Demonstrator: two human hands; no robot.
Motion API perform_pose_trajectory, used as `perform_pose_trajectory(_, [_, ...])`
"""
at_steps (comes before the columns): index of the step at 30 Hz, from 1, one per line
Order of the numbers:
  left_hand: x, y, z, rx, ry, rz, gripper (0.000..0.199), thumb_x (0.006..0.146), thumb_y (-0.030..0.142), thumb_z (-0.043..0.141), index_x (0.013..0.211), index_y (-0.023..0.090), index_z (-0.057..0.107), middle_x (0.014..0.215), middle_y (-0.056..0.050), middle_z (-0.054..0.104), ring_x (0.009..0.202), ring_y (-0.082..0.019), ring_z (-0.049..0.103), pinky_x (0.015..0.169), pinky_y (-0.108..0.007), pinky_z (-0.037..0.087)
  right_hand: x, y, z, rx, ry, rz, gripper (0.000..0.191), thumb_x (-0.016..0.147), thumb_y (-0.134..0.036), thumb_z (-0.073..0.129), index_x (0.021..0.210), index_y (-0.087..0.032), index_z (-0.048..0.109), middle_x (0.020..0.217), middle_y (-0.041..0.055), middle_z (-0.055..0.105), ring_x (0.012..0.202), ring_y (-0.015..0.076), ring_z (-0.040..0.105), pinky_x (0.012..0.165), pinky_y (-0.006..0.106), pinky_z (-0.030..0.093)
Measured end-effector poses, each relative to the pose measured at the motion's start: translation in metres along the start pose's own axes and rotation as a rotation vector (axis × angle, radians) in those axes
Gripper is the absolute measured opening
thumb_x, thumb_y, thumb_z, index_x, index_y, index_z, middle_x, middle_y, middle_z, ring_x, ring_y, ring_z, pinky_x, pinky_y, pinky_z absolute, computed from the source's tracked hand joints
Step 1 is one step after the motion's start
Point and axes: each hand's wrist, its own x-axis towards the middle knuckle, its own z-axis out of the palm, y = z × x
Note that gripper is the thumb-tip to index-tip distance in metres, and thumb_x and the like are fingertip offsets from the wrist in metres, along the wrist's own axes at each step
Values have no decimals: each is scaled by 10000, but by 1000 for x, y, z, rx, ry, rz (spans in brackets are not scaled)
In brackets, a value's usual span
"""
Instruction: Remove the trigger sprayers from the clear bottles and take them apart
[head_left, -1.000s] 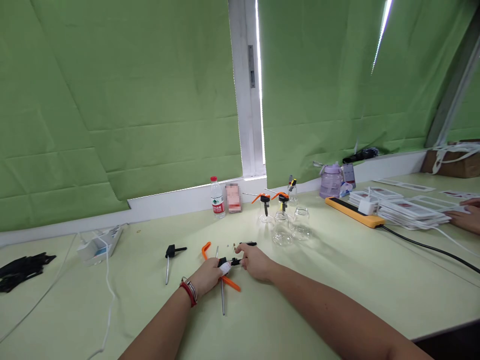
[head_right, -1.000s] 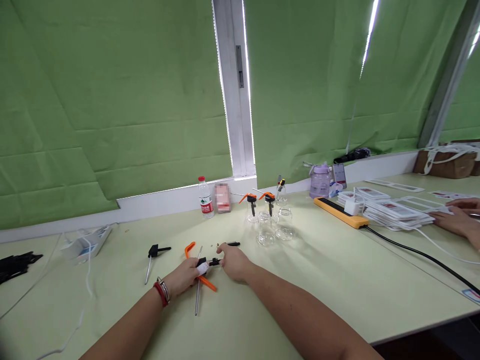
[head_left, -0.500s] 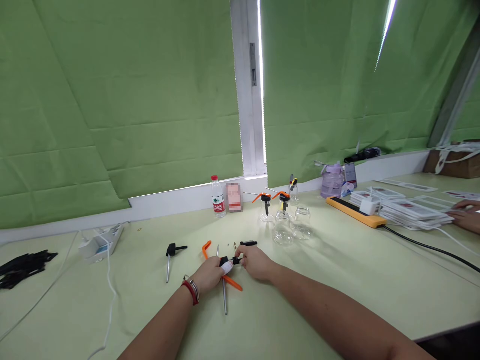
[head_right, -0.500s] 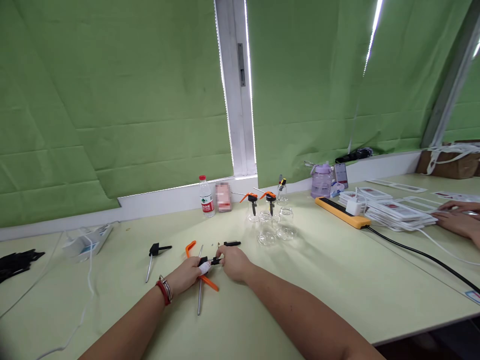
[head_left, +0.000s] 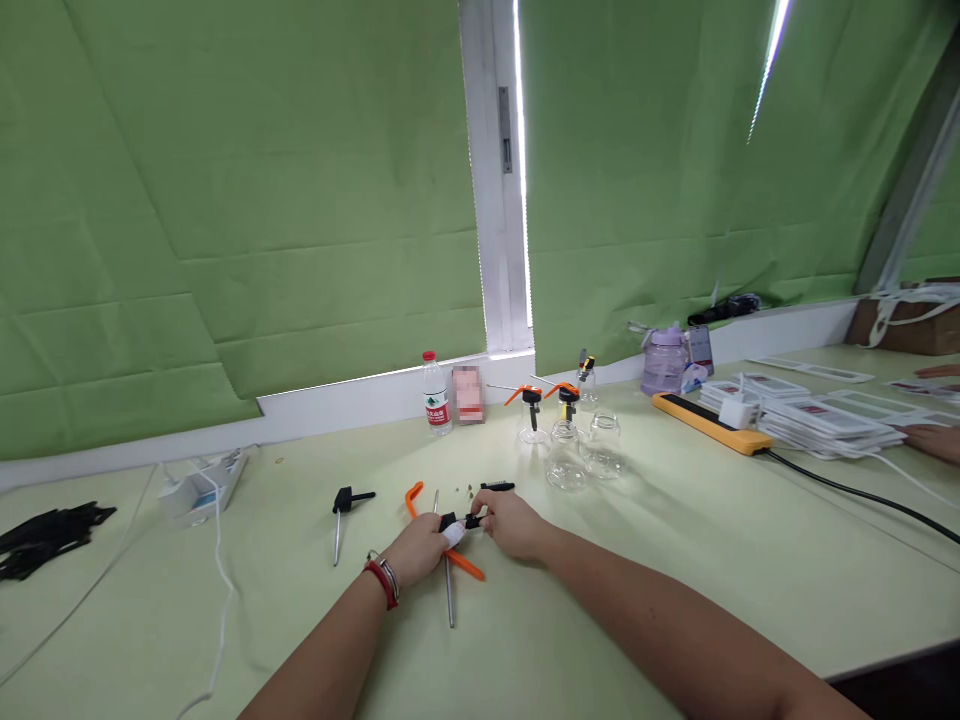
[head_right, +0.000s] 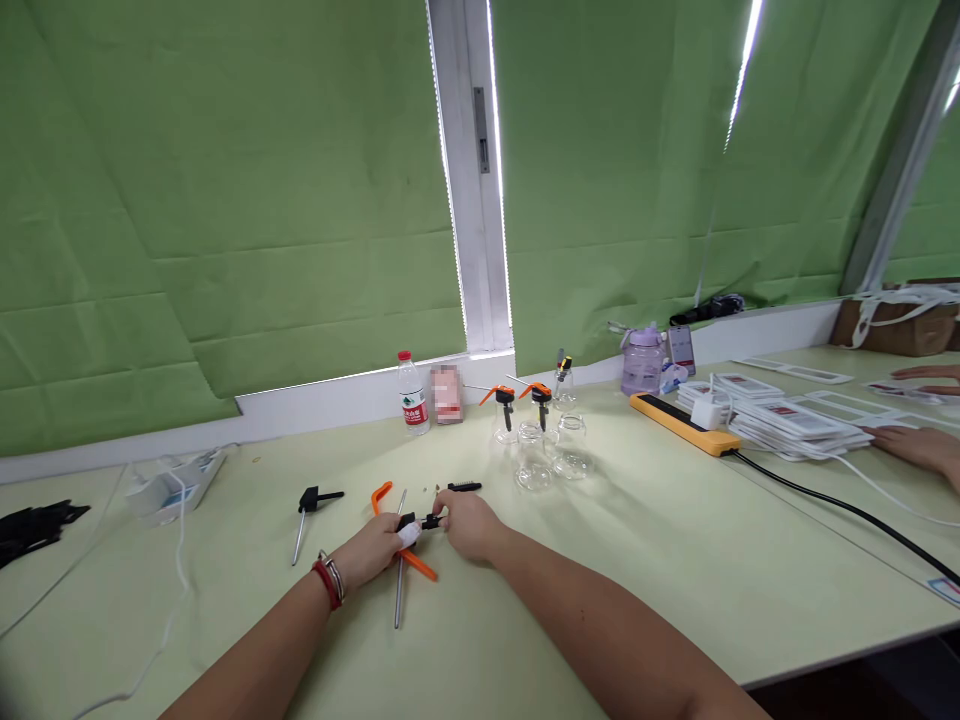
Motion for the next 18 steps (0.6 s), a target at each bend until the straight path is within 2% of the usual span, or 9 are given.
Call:
perform_pose_trajectory(9, [0,3,0,9,25,-24,479,745,665,407,613,205,385,548,38,370,512,-117,311,519,-275,241,1,1,1,-15,16,-5,208,787,-105,500,957,-193,584,682,-8,539,607,108,461,575,229,273])
perform_pose_trajectory(13, [0,2,1,13,30,-35,484,742,670,409,620,202,402,543,38,383,505,-115,325,518,-274,248,2,1,1,-4,28,-10,264,781,-109,510,1021,-206,563,692,-11,544,617,111,474,581,227,284])
perform_pose_trajectory(18, [0,2,0,12,30,-43,479,734,664,417,625,198,434,539,39,390,506,-118,342,528,-276,266,0,1,0,-8,15,2,202,788,-118,495,952,-199,582,683,-11,540,605,105,466,579,226,292])
